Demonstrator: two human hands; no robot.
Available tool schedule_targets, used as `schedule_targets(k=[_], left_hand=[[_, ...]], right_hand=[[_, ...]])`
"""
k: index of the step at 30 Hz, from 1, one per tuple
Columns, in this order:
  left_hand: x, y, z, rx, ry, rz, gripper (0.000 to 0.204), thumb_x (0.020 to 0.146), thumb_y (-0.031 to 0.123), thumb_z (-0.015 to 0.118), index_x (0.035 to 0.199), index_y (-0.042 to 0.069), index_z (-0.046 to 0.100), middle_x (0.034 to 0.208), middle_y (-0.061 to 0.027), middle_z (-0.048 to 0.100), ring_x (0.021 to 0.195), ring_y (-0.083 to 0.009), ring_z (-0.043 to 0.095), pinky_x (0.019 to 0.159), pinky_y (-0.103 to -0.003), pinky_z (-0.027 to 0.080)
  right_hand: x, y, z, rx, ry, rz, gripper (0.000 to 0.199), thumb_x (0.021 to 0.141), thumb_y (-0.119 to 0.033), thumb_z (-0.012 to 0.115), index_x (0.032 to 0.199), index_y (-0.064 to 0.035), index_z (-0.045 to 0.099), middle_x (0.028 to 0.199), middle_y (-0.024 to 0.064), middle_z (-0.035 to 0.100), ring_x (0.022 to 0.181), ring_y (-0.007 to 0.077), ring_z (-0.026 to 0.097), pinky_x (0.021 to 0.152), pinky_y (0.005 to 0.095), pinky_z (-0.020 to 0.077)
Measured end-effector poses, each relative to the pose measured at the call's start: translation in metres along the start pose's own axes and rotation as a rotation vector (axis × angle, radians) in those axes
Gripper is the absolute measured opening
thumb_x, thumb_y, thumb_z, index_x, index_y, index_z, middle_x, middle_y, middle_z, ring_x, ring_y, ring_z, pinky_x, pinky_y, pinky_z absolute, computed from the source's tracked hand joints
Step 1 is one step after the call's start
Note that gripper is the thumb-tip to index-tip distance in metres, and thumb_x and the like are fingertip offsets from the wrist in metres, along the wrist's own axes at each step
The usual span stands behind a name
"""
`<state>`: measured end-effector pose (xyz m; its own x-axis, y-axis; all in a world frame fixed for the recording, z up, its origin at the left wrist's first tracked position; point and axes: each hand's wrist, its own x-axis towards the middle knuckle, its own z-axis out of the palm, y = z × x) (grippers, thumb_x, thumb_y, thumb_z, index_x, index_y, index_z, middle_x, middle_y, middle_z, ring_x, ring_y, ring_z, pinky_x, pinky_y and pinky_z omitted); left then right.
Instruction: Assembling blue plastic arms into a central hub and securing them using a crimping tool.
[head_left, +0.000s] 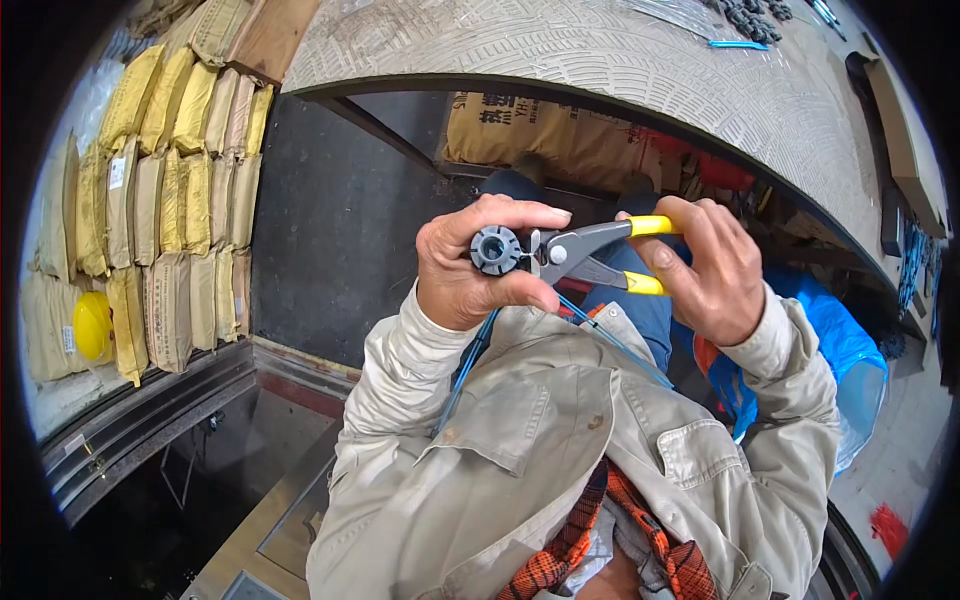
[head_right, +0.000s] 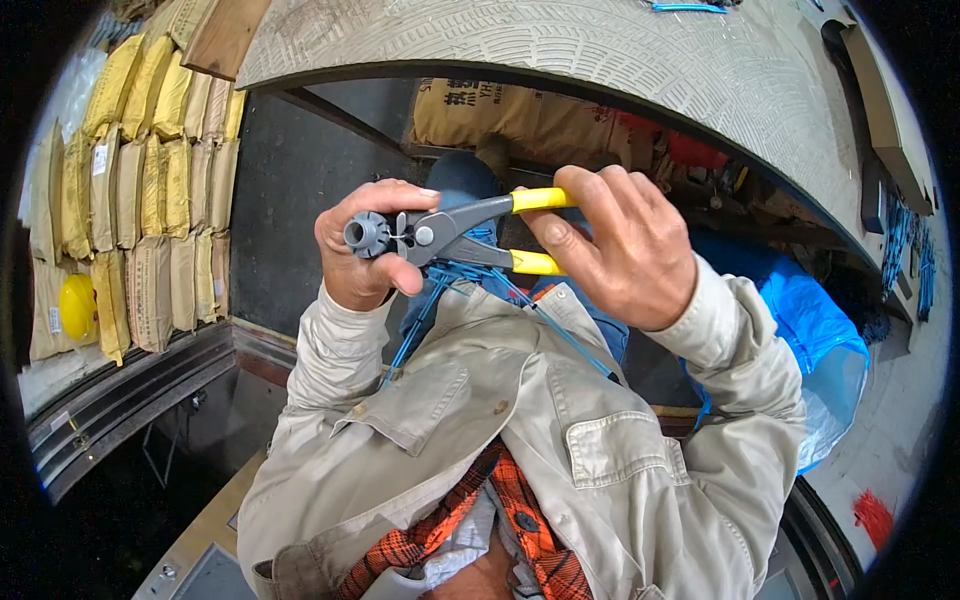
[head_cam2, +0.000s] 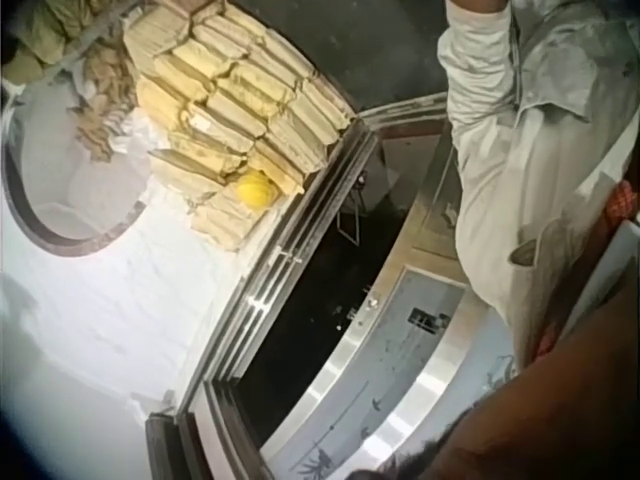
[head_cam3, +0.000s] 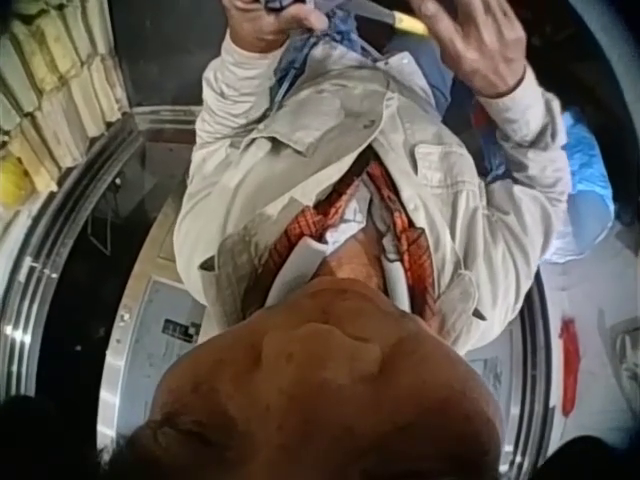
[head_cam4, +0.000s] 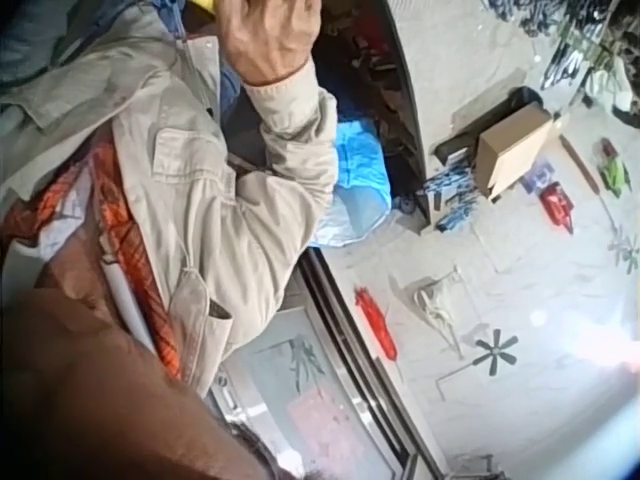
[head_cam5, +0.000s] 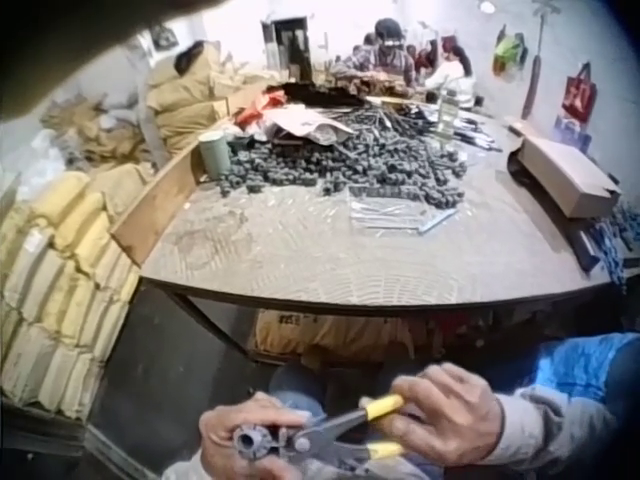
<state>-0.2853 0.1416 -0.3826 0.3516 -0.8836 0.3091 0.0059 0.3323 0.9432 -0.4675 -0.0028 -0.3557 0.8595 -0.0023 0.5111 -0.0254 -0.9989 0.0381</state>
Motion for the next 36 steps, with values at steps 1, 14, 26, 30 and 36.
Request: schedule_targets(k=[1,14,26,30,36], left_hand=[[-0.002,-0.001,0.000,-0.004,0.008,0.016,0.060,0.042,0.020,0.085,0.096,0.003,0.065,0.081,-0.0063,0.064,0.063,-0.0105,0.048,0.062,-0.022,0.040],[-0.004,-0.006,0.002,0.041,0.017,0.155,0.064,0.039,0.024,0.085,0.096,0.004,0.066,0.073,-0.0040,0.061,0.059,-0.0103,0.047,0.059,-0.022,0.040],[0.008,-0.008,-0.007,-0.044,-0.146,0.063,0.071,0.034,0.028,0.085,0.097,0.004,0.066,0.070,-0.0028,0.058,0.058,-0.0102,0.048,0.056,-0.021,0.040],[0.010,-0.010,-0.009,-0.091,-0.194,0.076,0.073,0.032,0.030,0.085,0.098,0.004,0.066,0.069,-0.0024,0.058,0.058,-0.0102,0.049,0.055,-0.021,0.040],[0.006,-0.008,-0.011,-0.139,-0.134,-0.018,0.076,0.033,0.034,0.084,0.100,0.003,0.065,0.070,-0.0027,0.058,0.059,-0.0101,0.051,0.055,-0.021,0.041]], right_hand=[[-0.005,-0.007,0.008,0.050,0.010,0.053,0.025,0.064,-0.003,0.067,0.087,-0.0086,0.060,0.086,0.0133,0.052,0.061,0.0195,0.045,0.053,0.0297,0.0406],[0.007,0.013,-0.019,0.428,-0.266,0.055,0.014,0.074,-0.005,0.065,0.083,0.0034,0.059,0.083,0.0138,0.057,0.062,0.0214,0.051,0.054,0.0301,0.0443],[-0.037,-0.030,0.016,2.740,-0.770,0.578,0.030,0.091,-0.025,0.049,0.083,0.0017,0.059,0.072,0.0144,0.057,0.053,0.0184,0.054,0.050,0.0247,0.0440],[-0.034,-0.043,0.026,2.875,-0.630,0.444,0.033,0.093,-0.028,0.046,0.079,0.0004,0.056,0.070,0.0143,0.056,0.051,0.0177,0.053,0.048,0.0241,0.0419],[-0.028,-0.051,0.024,2.684,-0.509,0.613,0.036,0.091,-0.032,0.047,0.070,-0.0031,0.049,0.065,0.0146,0.054,0.047,0.0156,0.049,0.042,0.0238,0.0395]])
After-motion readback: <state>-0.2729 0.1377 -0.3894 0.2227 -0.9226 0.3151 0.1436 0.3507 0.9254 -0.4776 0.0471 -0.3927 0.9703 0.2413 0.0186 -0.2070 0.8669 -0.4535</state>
